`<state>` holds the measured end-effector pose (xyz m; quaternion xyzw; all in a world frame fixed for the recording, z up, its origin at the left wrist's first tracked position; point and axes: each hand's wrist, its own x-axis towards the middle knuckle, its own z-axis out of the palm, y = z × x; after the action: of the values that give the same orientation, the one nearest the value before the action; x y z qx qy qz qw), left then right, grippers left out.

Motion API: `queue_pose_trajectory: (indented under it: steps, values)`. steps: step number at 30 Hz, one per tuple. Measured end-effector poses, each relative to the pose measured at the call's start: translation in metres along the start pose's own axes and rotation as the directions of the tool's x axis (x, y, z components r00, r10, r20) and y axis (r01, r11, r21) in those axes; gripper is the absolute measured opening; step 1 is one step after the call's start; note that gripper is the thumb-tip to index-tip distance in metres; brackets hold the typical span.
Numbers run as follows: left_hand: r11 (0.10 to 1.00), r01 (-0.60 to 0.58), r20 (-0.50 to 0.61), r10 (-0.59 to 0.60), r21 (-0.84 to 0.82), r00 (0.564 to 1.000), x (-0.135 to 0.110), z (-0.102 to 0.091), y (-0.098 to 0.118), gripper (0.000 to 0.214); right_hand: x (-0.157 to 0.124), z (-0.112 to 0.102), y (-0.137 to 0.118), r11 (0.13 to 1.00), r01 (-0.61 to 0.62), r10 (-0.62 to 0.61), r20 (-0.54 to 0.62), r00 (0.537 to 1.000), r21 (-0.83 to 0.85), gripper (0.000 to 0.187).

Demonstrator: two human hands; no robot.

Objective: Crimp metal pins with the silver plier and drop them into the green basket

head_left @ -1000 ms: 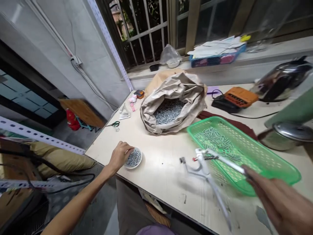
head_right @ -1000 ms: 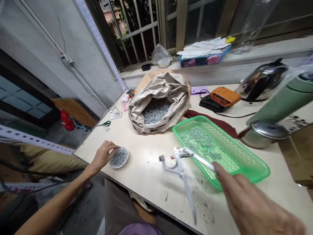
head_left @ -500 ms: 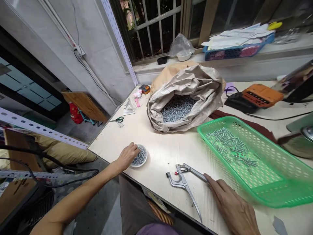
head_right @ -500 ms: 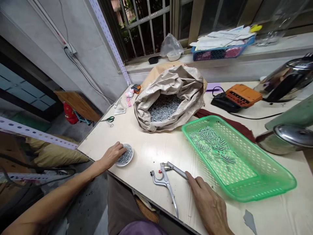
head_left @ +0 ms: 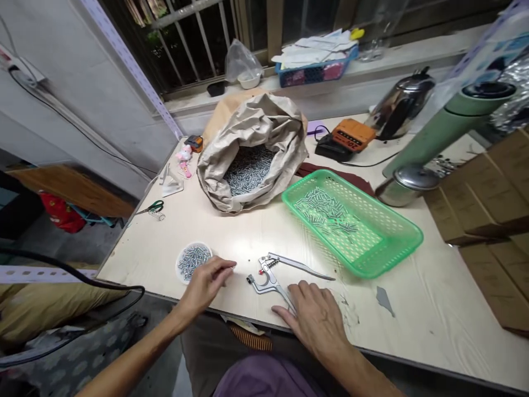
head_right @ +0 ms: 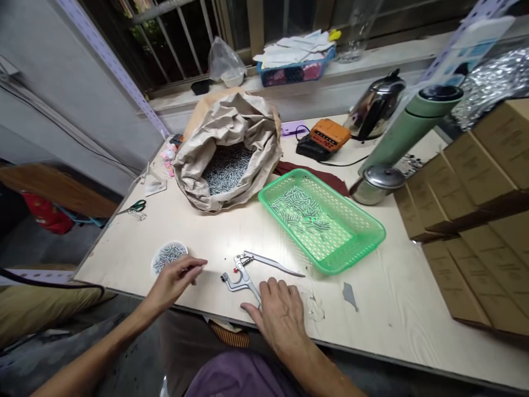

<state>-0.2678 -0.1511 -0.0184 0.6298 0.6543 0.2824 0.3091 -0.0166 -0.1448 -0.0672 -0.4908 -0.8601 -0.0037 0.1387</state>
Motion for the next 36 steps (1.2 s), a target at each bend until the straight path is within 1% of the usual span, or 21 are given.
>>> queue_pose_trajectory:
  steps: [2, 4, 6, 8, 12, 15, 18, 21, 24, 26, 27, 29, 31, 33, 34, 36]
  values:
    - [0.994, 0.069, 0.061, -0.064, -0.084, 0.996, 0.004, 0.021, 0.005, 0.024, -0.008, 0.009, -0.005, 0.999, -0.019, 0.019, -0.004, 1.000, 0.048, 0.012]
    - [0.981, 0.138, 0.092, -0.126, -0.134, 0.988, 0.009, 0.037, 0.006, 0.023, -0.011, 0.017, -0.003, 0.995, -0.018, 0.017, 0.010, 1.000, 0.099, 0.014]
    - [0.971, 0.187, 0.110, -0.171, -0.152, 0.979, 0.013, 0.047, 0.005, 0.022, -0.012, 0.021, 0.001, 0.992, 0.002, -0.007, 0.038, 0.999, 0.129, 0.015]
    - [0.969, 0.209, 0.114, -0.195, -0.128, 0.974, 0.016, 0.053, 0.003, 0.021, -0.010, 0.021, 0.005, 0.990, 0.024, -0.034, 0.069, 0.997, 0.137, 0.016]
    - [0.971, 0.231, 0.137, -0.221, -0.059, 0.966, 0.018, 0.060, -0.001, 0.019, -0.008, 0.014, 0.008, 0.991, 0.034, -0.047, 0.095, 0.994, 0.132, 0.021]
    - [0.971, 0.237, 0.159, -0.229, -0.034, 0.960, 0.020, 0.062, -0.003, 0.019, -0.009, 0.012, 0.007, 0.991, 0.034, -0.047, 0.101, 0.994, 0.127, 0.026]
    - [0.972, 0.236, 0.176, -0.232, 0.001, 0.957, 0.022, 0.060, -0.001, 0.017, -0.011, 0.012, 0.007, 0.990, 0.027, -0.042, 0.102, 0.994, 0.138, 0.030]
    - [0.971, 0.237, 0.222, -0.240, 0.039, 0.945, 0.023, 0.056, 0.001, 0.016, -0.013, 0.014, 0.006, 0.990, 0.016, -0.032, 0.111, 0.993, 0.143, 0.033]
    - [0.963, 0.260, 0.269, -0.269, 0.072, 0.925, 0.023, 0.054, 0.000, 0.018, -0.012, 0.018, 0.005, 0.992, 0.000, -0.016, 0.126, 0.992, 0.126, 0.027]
    - [0.955, 0.284, 0.292, -0.297, 0.088, 0.909, 0.023, 0.054, -0.002, 0.020, -0.009, 0.020, 0.005, 0.996, -0.018, 0.008, 0.100, 0.995, 0.092, 0.015]
    - [0.953, 0.287, 0.296, -0.303, 0.095, 0.906, 0.022, 0.055, -0.003, 0.019, -0.005, 0.020, 0.006, 0.997, -0.026, 0.021, 0.069, 0.997, 0.066, 0.012]
    - [0.957, 0.267, 0.292, -0.288, 0.109, 0.912, 0.021, 0.058, -0.005, 0.017, 0.005, 0.015, 0.009, 1.000, -0.018, 0.019, -0.022, 1.000, 0.007, 0.021]
    - [0.962, 0.243, 0.278, -0.268, 0.122, 0.923, 0.020, 0.060, -0.008, 0.015, 0.018, 0.006, 0.015, 0.998, 0.017, -0.023, -0.106, 0.994, -0.059, 0.027]
    - [0.962, 0.242, 0.272, -0.267, 0.123, 0.924, 0.019, 0.062, -0.009, 0.014, 0.034, -0.005, 0.023, 0.992, 0.023, -0.046, -0.174, 0.984, -0.128, 0.032]
    - [0.962, 0.245, 0.271, -0.269, 0.122, 0.924, 0.018, 0.063, -0.010, 0.014, 0.042, -0.010, 0.027, 0.988, 0.001, -0.033, -0.204, 0.978, -0.155, 0.034]
    - [0.961, 0.251, 0.266, -0.273, 0.116, 0.925, 0.018, 0.065, -0.012, 0.013, 0.058, -0.016, 0.038, 0.980, -0.088, 0.041, -0.248, 0.968, -0.180, 0.040]
